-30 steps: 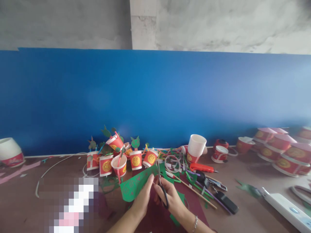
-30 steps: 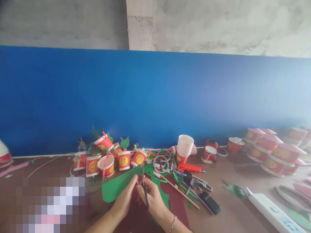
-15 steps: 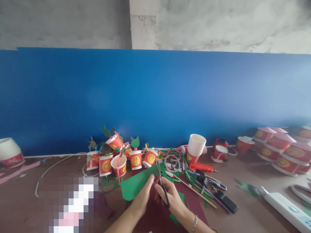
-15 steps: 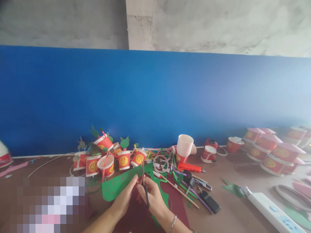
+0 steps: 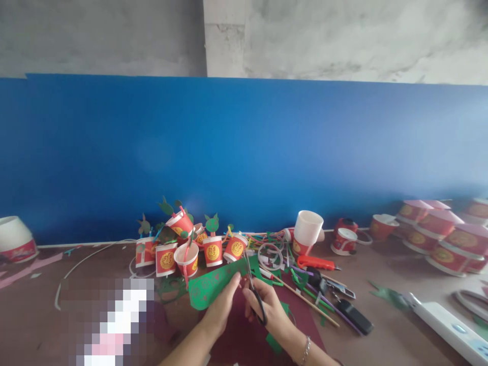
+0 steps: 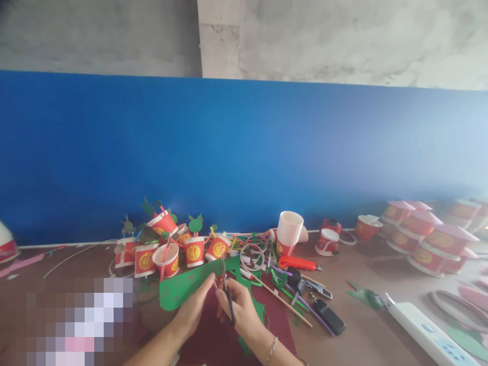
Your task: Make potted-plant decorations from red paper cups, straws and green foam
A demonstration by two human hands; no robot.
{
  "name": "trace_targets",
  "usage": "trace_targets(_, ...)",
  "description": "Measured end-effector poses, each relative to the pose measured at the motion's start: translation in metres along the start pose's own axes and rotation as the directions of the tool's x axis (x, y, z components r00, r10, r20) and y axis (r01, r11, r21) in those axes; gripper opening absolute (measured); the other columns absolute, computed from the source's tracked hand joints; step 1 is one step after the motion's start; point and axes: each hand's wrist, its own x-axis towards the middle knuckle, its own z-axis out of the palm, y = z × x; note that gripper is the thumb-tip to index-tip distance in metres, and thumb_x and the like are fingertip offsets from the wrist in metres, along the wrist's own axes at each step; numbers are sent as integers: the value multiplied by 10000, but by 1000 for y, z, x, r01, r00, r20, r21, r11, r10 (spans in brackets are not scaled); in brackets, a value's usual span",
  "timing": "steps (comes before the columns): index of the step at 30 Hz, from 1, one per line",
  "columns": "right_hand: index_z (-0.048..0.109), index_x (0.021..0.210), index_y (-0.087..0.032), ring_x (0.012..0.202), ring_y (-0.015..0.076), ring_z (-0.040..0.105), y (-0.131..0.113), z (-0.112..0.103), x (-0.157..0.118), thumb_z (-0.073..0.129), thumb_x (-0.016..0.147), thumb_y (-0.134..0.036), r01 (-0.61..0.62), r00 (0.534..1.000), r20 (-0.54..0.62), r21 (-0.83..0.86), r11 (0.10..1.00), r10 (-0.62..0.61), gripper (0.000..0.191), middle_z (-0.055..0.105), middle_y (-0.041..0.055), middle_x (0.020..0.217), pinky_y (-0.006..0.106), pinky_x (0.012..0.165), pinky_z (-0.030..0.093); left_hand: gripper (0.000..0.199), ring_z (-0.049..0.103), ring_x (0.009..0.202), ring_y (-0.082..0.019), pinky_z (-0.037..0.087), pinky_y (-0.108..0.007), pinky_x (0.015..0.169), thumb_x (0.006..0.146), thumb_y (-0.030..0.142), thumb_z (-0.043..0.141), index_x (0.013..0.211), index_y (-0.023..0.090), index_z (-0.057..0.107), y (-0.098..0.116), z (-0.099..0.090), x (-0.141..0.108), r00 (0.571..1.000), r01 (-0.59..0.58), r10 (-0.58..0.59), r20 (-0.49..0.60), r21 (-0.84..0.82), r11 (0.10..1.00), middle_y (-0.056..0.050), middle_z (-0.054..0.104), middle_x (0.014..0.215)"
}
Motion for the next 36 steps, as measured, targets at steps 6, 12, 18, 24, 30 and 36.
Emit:
trace_targets(6, 498, 696, -168, 360, 80, 458, -1, -2, 1, 648, 692, -575, -17, 1000, -4, -17, 1000, 17, 434, 520, -44, 428, 173, 367, 366, 530, 504, 1182, -295, 315, -387, 1040, 693, 570, 618, 987, 135, 695, -8, -8, 5, 996, -35, 41, -75, 79, 996, -101, 669, 1131)
trace_targets(12, 484, 687, -172, 346, 74, 445, 1, -3, 1, 659, 685, -566, -24, 1000, 1, 1, 1000, 24, 431, 520, -47, 419, 170, 362, 363, 452, 619, 984, -314, 409, -392, 912, 662, 571, 645, 735, 127, 688, -3, -1, 5, 987, -89, 95, -131, 52, 995, -128, 731, 878)
trace_targets(18, 483, 703, -170, 374, 79, 478, 2, -2, 3, 632, 708, -576, -8, 1000, 21, 17, 1000, 8, 433, 538, -36, 446, 167, 378, 372, 441, 631, 962, -306, 424, -369, 895, 692, 558, 621, 754, 129, 704, 1, 2, 2, 980, -137, 149, -129, 98, 986, -125, 735, 900)
trace_targets(24, 472, 702, -176, 376, 76, 469, 2, -4, 3, 612, 723, -579, -13, 1000, 22, -18, 1000, 14, 428, 522, -47, 445, 163, 374, 363, 445, 623, 980, -306, 402, -382, 928, 714, 550, 596, 818, 134, 717, 2, 1, 1, 980, -163, 179, -90, 158, 974, -110, 730, 958)
trace_targets(30, 465, 703, -178, 348, 70, 446, 5, -5, 4, 609, 721, -587, -34, 999, 21, -16, 999, 34, 433, 501, -59, 422, 166, 363, 353, 445, 637, 928, -308, 429, -369, 870, 721, 554, 584, 769, 130, 709, 6, 1, 1, 973, -204, 219, -76, 176, 963, -112, 741, 862)
trace_targets(36, 446, 691, -180, 335, 66, 445, 5, -5, 4, 612, 722, -583, -44, 999, 21, -23, 999, 44, 438, 507, -55, 407, 158, 348, 338, 405, 649, 860, -300, 439, -354, 824, 726, 532, 598, 669, 136, 665, 0, -1, 7, 957, -245, 266, -116, 172, 954, -116, 732, 789)
